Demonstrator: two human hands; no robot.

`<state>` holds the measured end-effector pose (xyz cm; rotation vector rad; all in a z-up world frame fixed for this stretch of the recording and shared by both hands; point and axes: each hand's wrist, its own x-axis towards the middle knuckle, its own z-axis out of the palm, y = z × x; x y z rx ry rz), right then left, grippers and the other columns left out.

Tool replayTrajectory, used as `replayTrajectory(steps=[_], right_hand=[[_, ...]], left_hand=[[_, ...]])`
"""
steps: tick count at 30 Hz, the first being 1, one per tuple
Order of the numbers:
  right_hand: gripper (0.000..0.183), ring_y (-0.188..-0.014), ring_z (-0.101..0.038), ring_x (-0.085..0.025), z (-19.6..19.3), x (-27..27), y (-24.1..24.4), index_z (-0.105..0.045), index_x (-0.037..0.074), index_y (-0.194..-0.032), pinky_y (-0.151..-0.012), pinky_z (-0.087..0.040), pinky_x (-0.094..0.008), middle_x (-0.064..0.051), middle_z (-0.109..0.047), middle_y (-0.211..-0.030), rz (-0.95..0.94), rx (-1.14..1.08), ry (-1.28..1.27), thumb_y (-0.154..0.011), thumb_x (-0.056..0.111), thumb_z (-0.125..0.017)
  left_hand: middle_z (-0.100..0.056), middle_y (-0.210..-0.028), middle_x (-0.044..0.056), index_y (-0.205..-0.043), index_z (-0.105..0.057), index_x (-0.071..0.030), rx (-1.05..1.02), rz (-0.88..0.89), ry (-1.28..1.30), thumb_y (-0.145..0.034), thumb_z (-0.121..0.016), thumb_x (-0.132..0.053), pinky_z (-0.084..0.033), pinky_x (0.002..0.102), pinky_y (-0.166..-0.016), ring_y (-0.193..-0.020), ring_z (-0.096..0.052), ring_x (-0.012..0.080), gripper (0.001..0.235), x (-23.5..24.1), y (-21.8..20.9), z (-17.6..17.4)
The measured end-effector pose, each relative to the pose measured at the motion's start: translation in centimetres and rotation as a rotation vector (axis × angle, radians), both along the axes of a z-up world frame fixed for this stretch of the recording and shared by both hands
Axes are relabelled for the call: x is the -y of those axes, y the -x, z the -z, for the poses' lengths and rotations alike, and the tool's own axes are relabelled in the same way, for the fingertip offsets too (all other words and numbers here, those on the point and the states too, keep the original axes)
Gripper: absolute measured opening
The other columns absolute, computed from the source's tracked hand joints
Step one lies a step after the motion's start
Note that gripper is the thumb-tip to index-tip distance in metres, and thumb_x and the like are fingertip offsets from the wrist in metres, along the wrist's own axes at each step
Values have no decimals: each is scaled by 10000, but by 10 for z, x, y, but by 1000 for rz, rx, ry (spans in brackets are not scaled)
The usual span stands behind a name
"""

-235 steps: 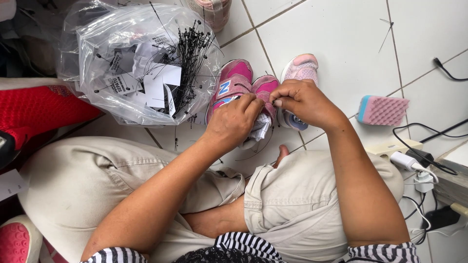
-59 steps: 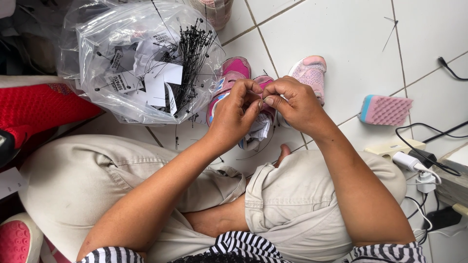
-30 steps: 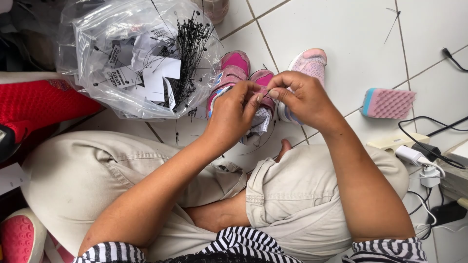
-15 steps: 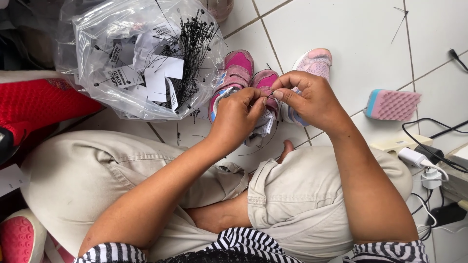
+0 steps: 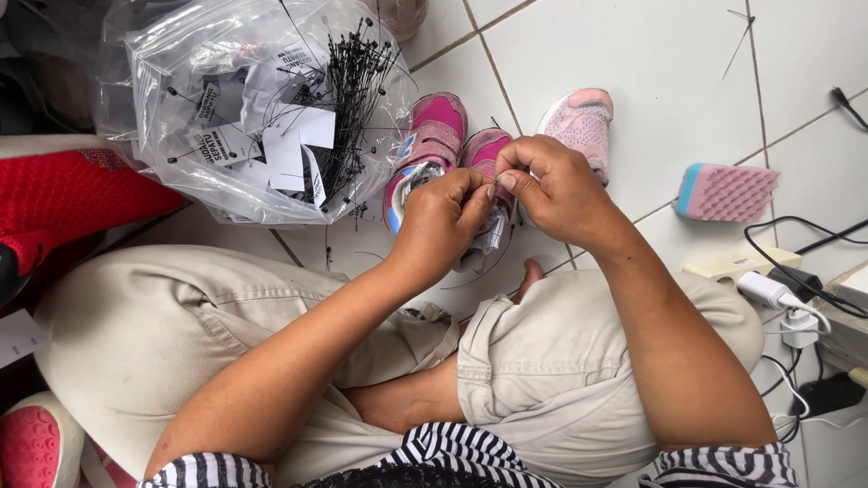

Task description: The person sits on the floor surrounded by various shoes and organizes them. They handle a plastic bag containing tags and zip ties, then pick up and arrange different pairs of shoes, including pink sneakers and red high-tops, placing them in a pile.

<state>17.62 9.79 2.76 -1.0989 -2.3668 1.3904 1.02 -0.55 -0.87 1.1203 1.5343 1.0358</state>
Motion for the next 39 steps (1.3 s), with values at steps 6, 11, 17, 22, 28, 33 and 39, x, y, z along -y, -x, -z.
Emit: replayTrajectory(steps=[6, 11, 17, 22, 28, 33, 39], right_hand=[[129, -791, -606, -278, 0, 0, 1, -678, 70, -925, -795, -498, -413, -63, -604, -730, -24, 14, -32, -1039, 80, -619], [137, -767, -590, -287, -1, 0, 3, -653, 81, -906, -780, -485, -411, -62, -572, -699, -31, 17, -58, -1037, 77, -616], [161, -732, -572, -279, 2, 1, 5, -647, 85, -884, -763, -482, -403, -52, -553, -667, -33, 18, -44, -1039, 73, -602], [154, -732, -580, -294, 0, 4, 7, -644, 77, -885, -767, -482, -412, -75, -561, -667, -33, 23, -46, -1034, 70, -609], [124, -758, -606, -276, 3, 4, 6, -672, 82, -911, -783, -497, -399, -70, -597, -699, -12, 16, -75, -1028, 73, -634], [89, -799, -620, -241, -2, 6, 10, -708, 68, -966, -816, -508, -384, -66, -642, -747, 75, -16, -52, -1038, 96, -665], [86, -853, -619, -237, -2, -1, 5, -729, 49, -1062, -849, -512, -399, -88, -680, -828, 181, -36, -92, -1067, 114, -673]], left_hand=[[-688, -574, 45, -938, -735, -104, 1, -5, -9, -978, -635, -157, -551, 356, -657, -678, -697, 270, 120, 1, -3, 2], [-693, -571, 44, -931, -734, -113, -31, -24, -41, -965, -648, -151, -556, 361, -654, -680, -701, 284, 100, 0, -6, 7], [-696, -577, 54, -932, -733, -111, -42, -40, -45, -961, -654, -143, -561, 363, -646, -680, -709, 279, 90, 3, -8, 9], [-690, -567, 75, -921, -724, -80, -11, -55, -60, -971, -641, -115, -552, 326, -579, -586, -702, 252, 103, 3, -7, 8], [-681, -540, 56, -902, -718, -91, 36, -78, -56, -978, -625, -109, -540, 298, -523, -521, -695, 200, 122, 1, -8, 11], [-695, -570, 86, -966, -710, -54, 172, -101, -3, -1001, -583, -93, -539, 259, -476, -483, -687, 171, 137, -2, -7, 5], [-737, -698, 134, -1131, -681, -18, 148, -113, 43, -1021, -553, -101, -580, 300, -486, -524, -716, 203, 188, -3, -3, -10]])
